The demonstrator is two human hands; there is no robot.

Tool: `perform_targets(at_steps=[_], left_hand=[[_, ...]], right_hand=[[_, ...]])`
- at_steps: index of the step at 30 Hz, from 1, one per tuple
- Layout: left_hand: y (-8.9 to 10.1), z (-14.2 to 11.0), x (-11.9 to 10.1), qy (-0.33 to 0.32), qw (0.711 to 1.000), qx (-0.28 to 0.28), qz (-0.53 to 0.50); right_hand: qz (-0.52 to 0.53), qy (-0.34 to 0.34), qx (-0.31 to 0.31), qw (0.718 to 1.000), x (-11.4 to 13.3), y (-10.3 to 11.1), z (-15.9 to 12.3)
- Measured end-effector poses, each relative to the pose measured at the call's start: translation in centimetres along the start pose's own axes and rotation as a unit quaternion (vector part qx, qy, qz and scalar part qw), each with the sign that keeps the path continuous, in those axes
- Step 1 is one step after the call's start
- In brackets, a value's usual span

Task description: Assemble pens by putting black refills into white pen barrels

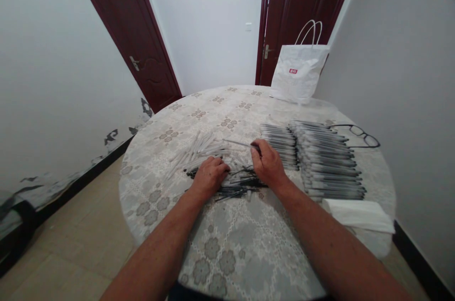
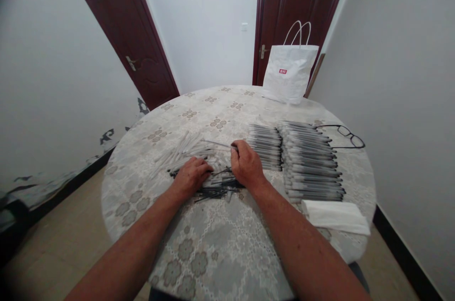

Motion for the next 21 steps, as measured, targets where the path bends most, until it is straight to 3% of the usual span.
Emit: perform_targets(at_steps=[6, 14, 21], left_hand=[[0.4, 0.1, 0.2, 0.016, 1.000, -0.014, -0.006], [-0.3, 0.7, -0.8, 0.014, 0.998, 0.013, 0.059], [-0.1, 0.7, -0.9, 0.023, 0.998, 0.032, 0.049]], right_hand=[[0.000, 0.005, 0.006, 1.000, 0.1, -0.1, -0.1], [0.000, 0.002, 0.011, 1.000, -0.4, -0.7, -0.2], [-0.003, 0.007, 0.008, 1.000, -0.2, -0.8, -0.4]])
Point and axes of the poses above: each hand's wrist, its own z-axis towards the middle knuckle, its own y-axis out of the back of the hand, x = y × z, the point moved 6 cm from there along z, towards the middle knuckle, and after that the axes turned 10 degrees about -z, right-handed, at the moved point
